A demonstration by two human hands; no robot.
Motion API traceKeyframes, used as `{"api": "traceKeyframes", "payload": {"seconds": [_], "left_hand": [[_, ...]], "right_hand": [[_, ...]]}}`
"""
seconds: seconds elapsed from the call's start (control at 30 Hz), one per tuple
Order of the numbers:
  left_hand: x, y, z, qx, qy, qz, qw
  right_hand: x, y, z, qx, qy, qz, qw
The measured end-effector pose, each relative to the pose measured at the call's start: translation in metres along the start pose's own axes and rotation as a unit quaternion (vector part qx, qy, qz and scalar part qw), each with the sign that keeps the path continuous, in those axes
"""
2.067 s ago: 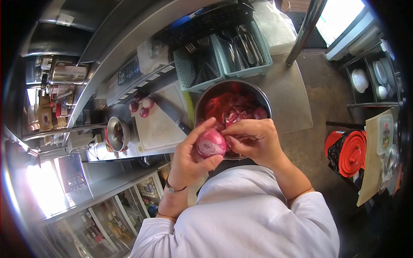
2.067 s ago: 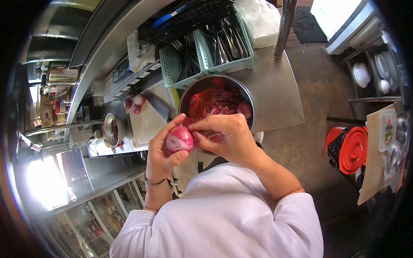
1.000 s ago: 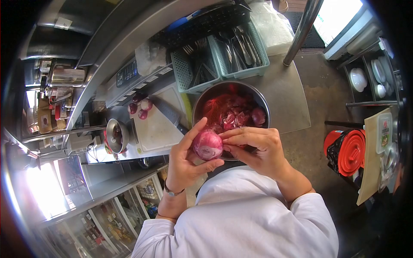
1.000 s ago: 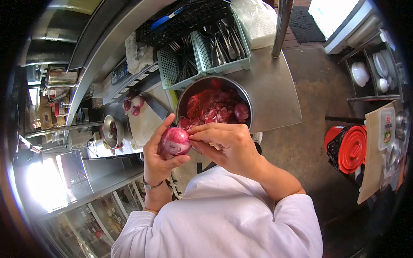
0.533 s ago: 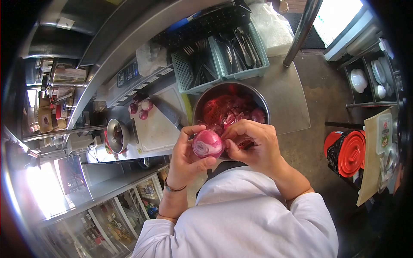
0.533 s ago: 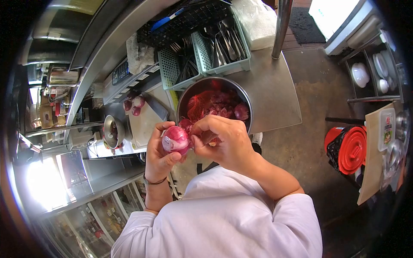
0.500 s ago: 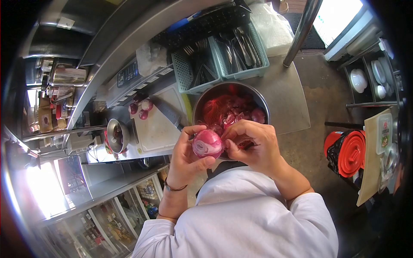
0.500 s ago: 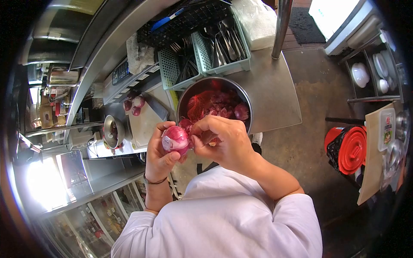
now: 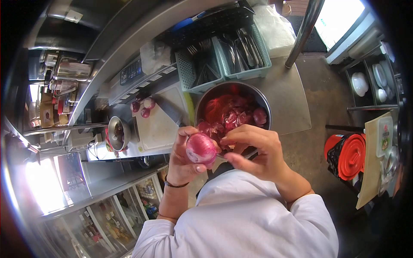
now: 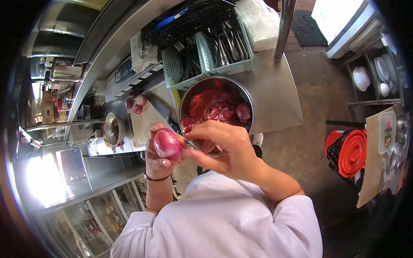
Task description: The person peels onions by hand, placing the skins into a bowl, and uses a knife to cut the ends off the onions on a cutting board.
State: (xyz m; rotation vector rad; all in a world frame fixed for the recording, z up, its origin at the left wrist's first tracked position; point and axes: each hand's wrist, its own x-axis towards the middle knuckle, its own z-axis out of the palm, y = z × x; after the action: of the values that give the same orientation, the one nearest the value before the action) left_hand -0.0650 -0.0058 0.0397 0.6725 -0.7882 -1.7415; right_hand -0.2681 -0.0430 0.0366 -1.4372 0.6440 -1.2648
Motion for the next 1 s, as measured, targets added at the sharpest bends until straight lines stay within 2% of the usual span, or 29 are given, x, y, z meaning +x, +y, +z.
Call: {"api": "traceKeyframes", "payload": {"seconds": [0.07, 0.2, 0.23, 0.3, 0.4, 0.47, 0.57, 0.67, 0.7, 0.77, 0.83, 0.9, 0.97, 1.0], "left_hand": [[-0.001, -0.003, 0.005, 0.061, 0.058, 0.035, 0.996], [-0.007, -0.004, -0.001, 0.099, 0.038, 0.022, 0.994], [-0.008, -0.005, 0.002, 0.133, 0.061, 0.02, 0.989], [-0.009, -0.005, 0.002, 0.166, 0.084, 0.019, 0.982], [-0.008, -0.008, 0.001, 0.155, 0.079, 0.001, 0.985], [-0.005, -0.01, 0.005, -0.026, 0.04, -0.02, 0.999], [-0.004, -0.008, 0.006, -0.08, -0.013, -0.044, 0.996], [-0.002, -0.002, 0.009, -0.127, 0.005, -0.084, 0.988], [-0.001, -0.002, 0.009, -0.127, 0.005, -0.083, 0.988], [0.0, -0.004, 0.007, -0.081, -0.004, -0.072, 0.994], [0.0, -0.006, 0.005, -0.03, 0.011, -0.058, 0.998], [0.0, -0.006, 0.005, 0.021, 0.027, -0.043, 0.998], [0.001, -0.005, 0.006, 0.159, 0.095, -0.025, 0.982], [0.002, -0.003, 0.009, 0.159, 0.095, -0.025, 0.982]], "right_hand": [[-0.001, 0.0, 0.003, -0.011, -0.002, -0.013, 1.0], [-0.004, 0.008, 0.005, -0.052, 0.011, -0.055, 0.997], [-0.005, 0.006, 0.006, -0.052, 0.011, -0.055, 0.997], [-0.006, 0.003, 0.007, -0.021, 0.02, 0.016, 0.999], [-0.004, 0.004, 0.01, -0.051, 0.04, 0.046, 0.997], [-0.003, 0.016, 0.011, -0.056, 0.065, 0.066, 0.994], [-0.002, 0.02, 0.007, -0.05, 0.084, 0.105, 0.99], [-0.001, 0.022, 0.0, -0.064, 0.041, 0.089, 0.993], [0.0, 0.027, -0.001, -0.108, 0.024, 0.099, 0.989], [-0.002, 0.047, -0.004, -0.152, 0.006, 0.109, 0.982], [-0.007, 0.074, -0.005, -0.305, -0.026, 0.048, 0.951], [-0.006, 0.067, -0.007, -0.299, -0.033, 0.044, 0.953], [-0.006, 0.049, -0.008, -0.292, -0.041, 0.041, 0.955], [-0.004, 0.035, -0.006, -0.22, -0.018, 0.036, 0.975]]}}
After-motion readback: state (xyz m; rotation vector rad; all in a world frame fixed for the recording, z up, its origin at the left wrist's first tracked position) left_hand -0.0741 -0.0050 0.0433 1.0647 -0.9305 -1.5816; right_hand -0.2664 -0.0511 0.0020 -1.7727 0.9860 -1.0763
